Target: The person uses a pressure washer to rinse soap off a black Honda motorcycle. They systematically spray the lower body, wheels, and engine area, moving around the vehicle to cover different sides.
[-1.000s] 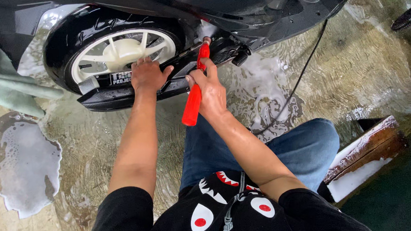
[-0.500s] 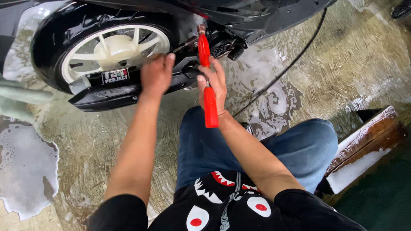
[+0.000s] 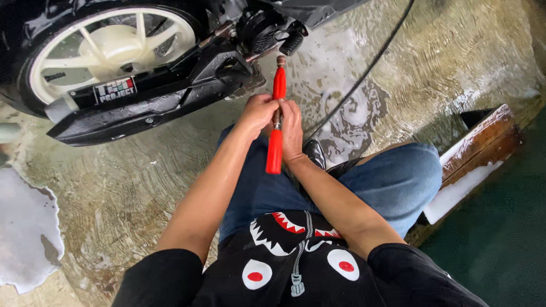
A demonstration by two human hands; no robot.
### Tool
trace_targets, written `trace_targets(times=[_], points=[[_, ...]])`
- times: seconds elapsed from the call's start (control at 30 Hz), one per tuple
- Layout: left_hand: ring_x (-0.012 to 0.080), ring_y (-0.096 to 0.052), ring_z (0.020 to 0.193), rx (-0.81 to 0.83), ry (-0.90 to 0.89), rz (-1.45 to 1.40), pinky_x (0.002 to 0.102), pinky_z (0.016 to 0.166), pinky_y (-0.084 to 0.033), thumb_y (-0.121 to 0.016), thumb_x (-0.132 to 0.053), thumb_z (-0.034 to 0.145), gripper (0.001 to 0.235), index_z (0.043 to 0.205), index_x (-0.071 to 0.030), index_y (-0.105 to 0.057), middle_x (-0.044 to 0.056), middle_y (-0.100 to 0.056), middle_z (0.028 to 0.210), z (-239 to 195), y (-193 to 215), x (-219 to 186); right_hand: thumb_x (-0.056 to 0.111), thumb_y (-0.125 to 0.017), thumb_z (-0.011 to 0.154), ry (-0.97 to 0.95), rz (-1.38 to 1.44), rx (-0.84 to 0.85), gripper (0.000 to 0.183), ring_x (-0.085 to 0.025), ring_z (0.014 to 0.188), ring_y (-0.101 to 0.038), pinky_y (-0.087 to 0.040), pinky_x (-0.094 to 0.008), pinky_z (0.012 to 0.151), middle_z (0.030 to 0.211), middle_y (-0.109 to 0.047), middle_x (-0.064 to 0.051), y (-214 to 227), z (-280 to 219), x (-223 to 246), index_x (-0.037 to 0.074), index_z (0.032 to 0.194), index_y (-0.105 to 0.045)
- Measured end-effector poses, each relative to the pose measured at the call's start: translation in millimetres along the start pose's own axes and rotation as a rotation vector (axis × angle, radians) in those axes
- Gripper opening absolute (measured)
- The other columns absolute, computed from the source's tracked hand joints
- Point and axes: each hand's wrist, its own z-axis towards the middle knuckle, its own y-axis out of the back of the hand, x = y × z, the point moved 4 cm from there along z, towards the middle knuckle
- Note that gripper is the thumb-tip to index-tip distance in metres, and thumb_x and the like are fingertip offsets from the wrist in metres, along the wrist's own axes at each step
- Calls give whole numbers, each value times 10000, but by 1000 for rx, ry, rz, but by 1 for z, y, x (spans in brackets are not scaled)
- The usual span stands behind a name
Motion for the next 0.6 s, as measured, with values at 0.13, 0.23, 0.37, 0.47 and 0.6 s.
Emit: trace_targets(times=[0.13, 0.23, 0.37, 0.47, 0.6], points=[[173, -650, 641, -171, 35, 208, 361, 586, -502, -630, -164, 928, 215, 941, 17, -747, 73, -699, 748, 25, -10, 40, 44, -702, 829, 42, -149, 96, 765, -460, 1350, -506, -471, -468, 1134, 1475, -455, -258, -5, -13, -22, -6, 1512, -360], [192, -655, 665, -259, 116, 162, 390, 591, -506, -618, -153, 918, 215, 967, 18, -740, 101, -714, 781, 37, 0, 72, 107, -715, 801, -10, -103, 316, 749, -461, 1185, -565, -481, -485, 996, 1431, -510, -273, -11, -22, -44, -2, 1469, -396], [242, -655, 700, -323, 311, 239, 440, 595, -500, -549, -120, 920, 240, 1010, 1, -736, 151, -713, 831, 53, 13, 113, 143, -559, 1025, -290, 41, 395, 496, -381, 1224, -659, -544, -428, 1010, 1382, -645, -198, -37, -38, -76, 119, 1520, -532], [307, -759, 830, -352, 341, 261, 477, 668, -579, -543, -82, 904, 250, 1055, 38, -702, 213, -753, 943, 66, 15, 139, 278, -551, 1044, -680, 212, 411, 486, -324, 1074, -727, -593, -413, 904, 1266, -679, -170, -62, -48, -92, 91, 1491, -517], [426, -687, 1015, -479, 239, 551, 516, 828, -558, -566, -194, 928, 286, 1121, -11, -673, 260, -712, 1092, 79, 22, 164, 321, -596, 1011, -1236, 418, 537, 575, -320, 892, -714, -618, -434, 699, 1182, -637, -200, -74, -66, -85, 25, 1445, -362]])
